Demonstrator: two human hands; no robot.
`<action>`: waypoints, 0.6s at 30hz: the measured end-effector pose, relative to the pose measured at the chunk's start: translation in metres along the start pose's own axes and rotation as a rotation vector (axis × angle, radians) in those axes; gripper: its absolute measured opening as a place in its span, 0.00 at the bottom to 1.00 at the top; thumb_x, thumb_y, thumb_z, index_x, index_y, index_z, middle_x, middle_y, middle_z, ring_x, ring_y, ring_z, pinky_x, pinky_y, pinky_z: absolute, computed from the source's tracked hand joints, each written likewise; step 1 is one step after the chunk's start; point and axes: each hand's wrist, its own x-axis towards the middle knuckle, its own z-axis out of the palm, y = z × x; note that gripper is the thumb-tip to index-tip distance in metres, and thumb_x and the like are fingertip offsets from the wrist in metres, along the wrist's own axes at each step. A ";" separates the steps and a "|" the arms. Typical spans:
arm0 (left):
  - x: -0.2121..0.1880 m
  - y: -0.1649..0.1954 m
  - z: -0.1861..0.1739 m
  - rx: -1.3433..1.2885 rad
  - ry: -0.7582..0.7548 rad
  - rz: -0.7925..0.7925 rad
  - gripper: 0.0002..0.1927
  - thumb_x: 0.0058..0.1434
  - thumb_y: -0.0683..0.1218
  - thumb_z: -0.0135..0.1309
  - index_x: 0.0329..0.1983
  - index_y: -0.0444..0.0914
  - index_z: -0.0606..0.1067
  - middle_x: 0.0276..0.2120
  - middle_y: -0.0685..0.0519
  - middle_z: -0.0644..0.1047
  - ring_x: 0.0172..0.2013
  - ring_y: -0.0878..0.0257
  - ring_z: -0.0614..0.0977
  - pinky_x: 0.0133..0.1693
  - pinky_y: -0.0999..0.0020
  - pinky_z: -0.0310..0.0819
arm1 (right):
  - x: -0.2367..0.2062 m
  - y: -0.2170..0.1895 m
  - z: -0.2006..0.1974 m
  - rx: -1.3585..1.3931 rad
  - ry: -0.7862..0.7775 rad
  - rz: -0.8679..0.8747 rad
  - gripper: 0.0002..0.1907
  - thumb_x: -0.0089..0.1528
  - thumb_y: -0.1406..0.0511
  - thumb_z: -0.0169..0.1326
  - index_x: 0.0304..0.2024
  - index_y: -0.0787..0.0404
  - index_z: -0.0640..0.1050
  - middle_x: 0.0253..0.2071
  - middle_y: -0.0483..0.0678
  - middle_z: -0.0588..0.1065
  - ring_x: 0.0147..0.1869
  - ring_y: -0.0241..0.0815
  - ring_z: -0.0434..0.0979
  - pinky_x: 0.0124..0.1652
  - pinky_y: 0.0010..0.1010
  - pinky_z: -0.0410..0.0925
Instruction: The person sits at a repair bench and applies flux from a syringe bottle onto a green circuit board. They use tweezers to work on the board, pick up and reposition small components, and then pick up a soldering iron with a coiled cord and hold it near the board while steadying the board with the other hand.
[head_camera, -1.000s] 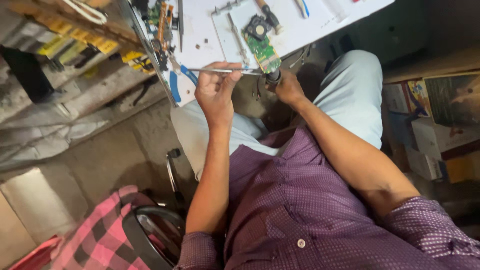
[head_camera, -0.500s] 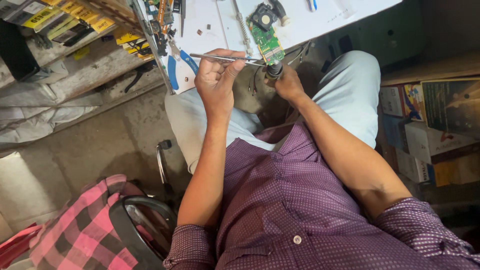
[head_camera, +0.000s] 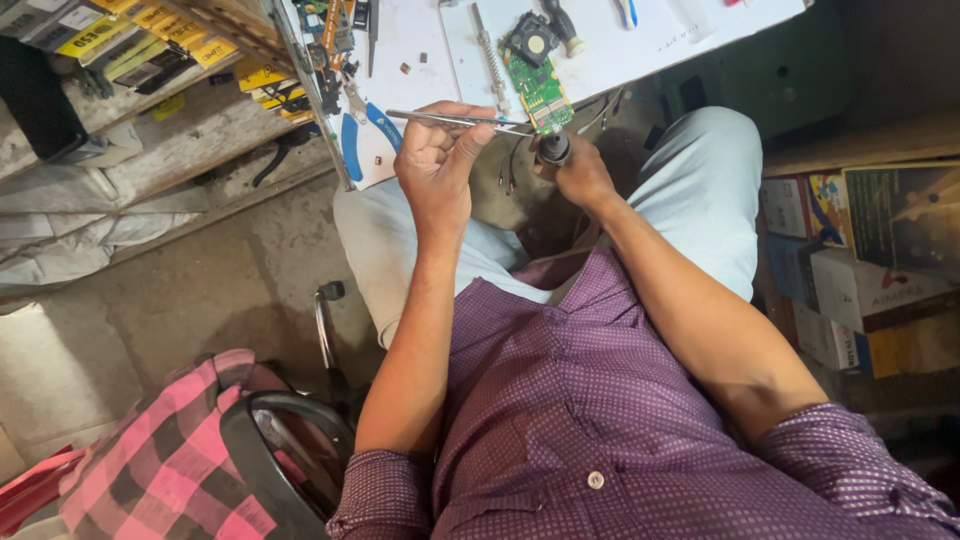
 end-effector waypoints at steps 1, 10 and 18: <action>0.000 0.000 0.000 0.014 0.000 0.002 0.16 0.66 0.39 0.63 0.52 0.31 0.71 0.45 0.45 0.83 0.46 0.65 0.84 0.50 0.74 0.77 | 0.000 0.000 0.000 -0.004 -0.007 -0.012 0.15 0.57 0.71 0.63 0.47 0.57 0.80 0.43 0.46 0.81 0.48 0.37 0.81 0.48 0.32 0.72; 0.001 -0.001 0.001 0.003 -0.006 -0.006 0.15 0.66 0.38 0.63 0.52 0.30 0.72 0.46 0.45 0.83 0.47 0.64 0.83 0.51 0.73 0.76 | -0.002 -0.002 -0.002 -0.067 -0.048 0.046 0.16 0.56 0.70 0.65 0.47 0.56 0.80 0.42 0.47 0.81 0.48 0.39 0.81 0.48 0.34 0.71; 0.001 0.004 0.002 -0.026 -0.016 -0.005 0.15 0.66 0.37 0.63 0.52 0.30 0.71 0.46 0.45 0.82 0.48 0.63 0.83 0.52 0.71 0.76 | -0.001 -0.007 -0.002 -0.080 -0.035 0.086 0.18 0.54 0.69 0.66 0.47 0.56 0.81 0.43 0.48 0.81 0.49 0.40 0.81 0.50 0.35 0.71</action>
